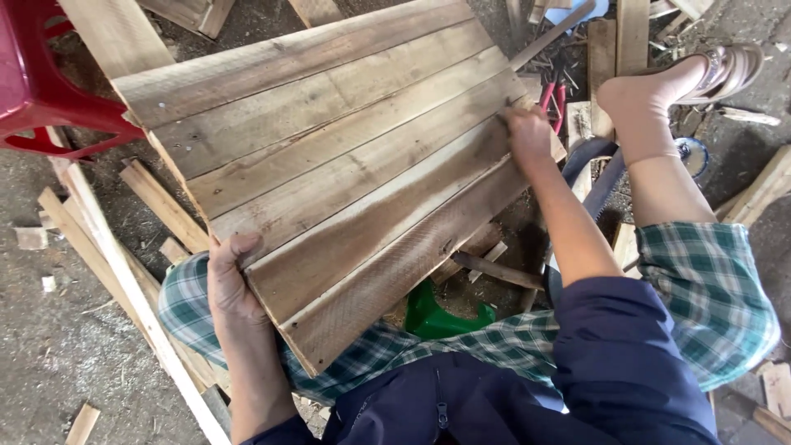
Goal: A person is manually sanding a wooden panel made of several slats using a piece of sandpaper in a workshop environment.
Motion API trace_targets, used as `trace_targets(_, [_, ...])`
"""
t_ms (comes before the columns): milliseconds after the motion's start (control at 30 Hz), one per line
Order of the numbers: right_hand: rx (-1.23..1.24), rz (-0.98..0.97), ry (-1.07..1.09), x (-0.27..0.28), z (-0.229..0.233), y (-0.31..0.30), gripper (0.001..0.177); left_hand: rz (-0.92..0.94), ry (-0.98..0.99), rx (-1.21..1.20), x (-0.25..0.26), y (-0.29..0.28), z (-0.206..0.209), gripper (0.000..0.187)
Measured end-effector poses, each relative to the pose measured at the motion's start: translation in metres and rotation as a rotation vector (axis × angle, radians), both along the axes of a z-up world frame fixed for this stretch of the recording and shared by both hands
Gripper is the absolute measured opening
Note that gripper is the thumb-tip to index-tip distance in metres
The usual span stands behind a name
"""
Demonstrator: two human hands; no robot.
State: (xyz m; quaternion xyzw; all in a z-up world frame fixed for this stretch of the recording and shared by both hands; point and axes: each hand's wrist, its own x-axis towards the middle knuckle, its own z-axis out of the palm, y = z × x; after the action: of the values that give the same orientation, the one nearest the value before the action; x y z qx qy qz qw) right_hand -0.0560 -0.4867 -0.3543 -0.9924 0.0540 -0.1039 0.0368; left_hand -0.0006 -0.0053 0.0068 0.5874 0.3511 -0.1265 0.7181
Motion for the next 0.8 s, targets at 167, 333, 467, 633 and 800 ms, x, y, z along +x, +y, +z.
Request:
trace_targets(167, [0.915,-0.089,-0.068,0.004,-0.035,-0.041,0.018,0.026,0.018,-0.021,0.0,0.02,-0.025,0.066])
trace_targets(333, [0.289,-0.185,0.111,0.014,-0.063,-0.05,0.014,0.034,-0.003,-0.022,-0.001,0.046,-0.06,0.068])
trace_targets(467, [-0.242,-0.257,0.261,0.013,-0.087,-0.046,0.017,0.029,-0.009,-0.032,-0.002,0.036,-0.053,0.076])
trace_targets(633, [-0.125,-0.147,0.271,0.005,-0.003,-0.002,0.02,-0.005,-0.009,-0.046,0.001,0.04,-0.054,0.079])
trace_targets(800, [0.031,-0.077,0.309,-0.011,0.045,0.046,0.034,-0.014,-0.043,-0.05,0.001,0.088,-0.125,0.077])
